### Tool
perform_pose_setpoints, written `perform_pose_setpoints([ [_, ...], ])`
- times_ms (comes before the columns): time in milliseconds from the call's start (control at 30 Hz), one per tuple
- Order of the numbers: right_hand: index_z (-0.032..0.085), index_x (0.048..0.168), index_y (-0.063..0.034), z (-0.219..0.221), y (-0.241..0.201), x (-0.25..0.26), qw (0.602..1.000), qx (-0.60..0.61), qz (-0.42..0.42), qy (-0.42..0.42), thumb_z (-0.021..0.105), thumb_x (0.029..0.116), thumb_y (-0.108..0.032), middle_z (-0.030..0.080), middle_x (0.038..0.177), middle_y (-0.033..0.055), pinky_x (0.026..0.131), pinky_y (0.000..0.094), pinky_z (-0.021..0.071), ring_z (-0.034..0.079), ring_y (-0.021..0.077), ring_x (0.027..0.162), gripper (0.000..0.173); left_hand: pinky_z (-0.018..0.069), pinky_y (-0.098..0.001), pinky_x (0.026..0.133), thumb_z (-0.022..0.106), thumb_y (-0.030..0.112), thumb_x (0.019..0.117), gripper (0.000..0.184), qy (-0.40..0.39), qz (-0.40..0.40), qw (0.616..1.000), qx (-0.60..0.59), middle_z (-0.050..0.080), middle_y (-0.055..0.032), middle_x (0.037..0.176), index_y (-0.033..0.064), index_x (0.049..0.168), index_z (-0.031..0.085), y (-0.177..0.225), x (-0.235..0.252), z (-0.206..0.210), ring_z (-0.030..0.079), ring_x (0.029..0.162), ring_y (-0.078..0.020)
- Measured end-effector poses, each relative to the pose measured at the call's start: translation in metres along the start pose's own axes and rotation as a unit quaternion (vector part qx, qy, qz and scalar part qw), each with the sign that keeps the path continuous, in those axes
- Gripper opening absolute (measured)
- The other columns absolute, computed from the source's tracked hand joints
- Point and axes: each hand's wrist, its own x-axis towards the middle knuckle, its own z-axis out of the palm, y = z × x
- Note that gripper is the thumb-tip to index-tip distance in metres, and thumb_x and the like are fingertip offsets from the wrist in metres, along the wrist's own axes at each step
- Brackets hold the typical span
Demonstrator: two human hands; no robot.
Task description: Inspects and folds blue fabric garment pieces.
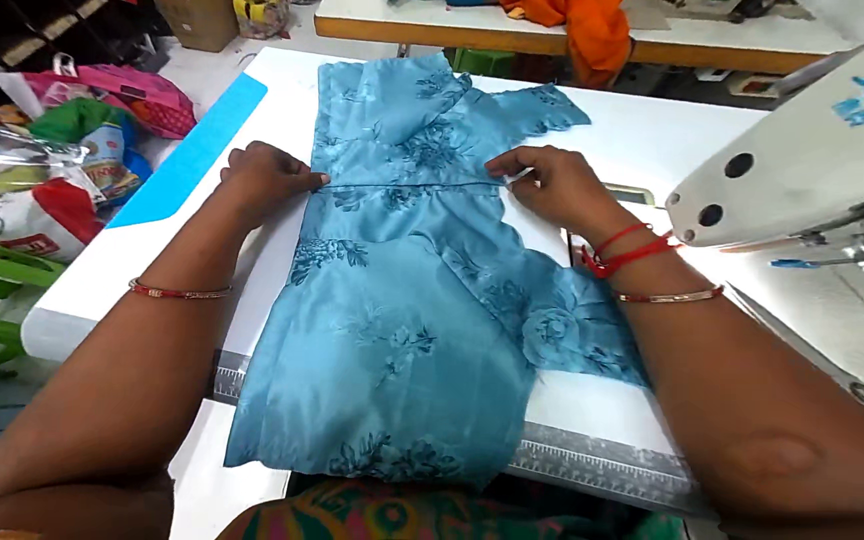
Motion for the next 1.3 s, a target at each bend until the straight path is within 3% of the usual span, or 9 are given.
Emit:
perform_pose_setpoints([
  [200,0.072,0.115,0.0016,0.006,0.001,-0.001,0.996,-0.051,-0.071,0.033,0.055,0.0956,0.006,0.072,0.110,0.0219,0.091,0.0551,0.0506,0.068,0.0396,0.101,0.026,0.0341,-0.0762,0.093,0.074,0.036,0.0947,0.039,-0.003,-0.001,1.000,-0.005,0.063,-0.0314,0.110,-0.0023,0.100,0.072,0.001,-0.001,0.000,0.050,0.115,-0.0545],
  [400,0.077,0.106,-0.0029,0.003,0.006,-0.003,0.983,-0.077,-0.131,0.099,0.054,0.0953,0.000,0.073,0.101,0.0211,0.080,0.0554,0.0525,0.069,0.0395,0.093,0.026,0.0335,-0.0747,0.094,0.073,0.035,0.0951,0.037,-0.002,-0.001,1.000,-0.002,0.064,-0.0294,0.110,-0.0015,0.101,0.072,0.002,-0.002,0.000,0.049,0.118,-0.0531],
  [567,0.079,0.101,-0.0060,0.000,0.005,-0.006,0.971,-0.137,-0.184,0.066,0.059,0.0909,0.003,0.075,0.101,0.0209,0.079,0.0633,0.0509,0.070,0.0446,0.097,0.024,0.0340,-0.0739,0.094,0.074,0.036,0.0945,0.037,-0.003,-0.006,1.000,-0.005,0.063,-0.0291,0.112,-0.0002,0.101,0.072,0.002,-0.001,0.000,0.049,0.119,-0.0514],
  [1133,0.079,0.096,-0.0050,-0.001,0.004,-0.005,0.966,-0.153,-0.200,0.054,0.062,0.0904,0.001,0.075,0.097,0.0208,0.074,0.0646,0.0510,0.071,0.0453,0.094,0.019,0.0337,-0.0755,0.094,0.073,0.037,0.0952,0.039,-0.005,0.007,1.000,0.001,0.064,-0.0302,0.111,-0.0016,0.100,0.072,0.001,-0.001,-0.001,0.049,0.119,-0.0534],
  [1300,0.080,0.104,-0.0080,-0.007,-0.001,-0.006,0.981,-0.144,-0.131,0.011,0.054,0.0889,0.000,0.072,0.100,0.0243,0.075,0.0671,0.0478,0.068,0.0479,0.097,0.031,0.0348,-0.0748,0.094,0.074,0.037,0.0946,0.038,-0.002,0.002,1.000,0.000,0.062,-0.0306,0.113,-0.0007,0.100,0.072,-0.001,0.001,-0.001,0.048,0.119,-0.0536],
])
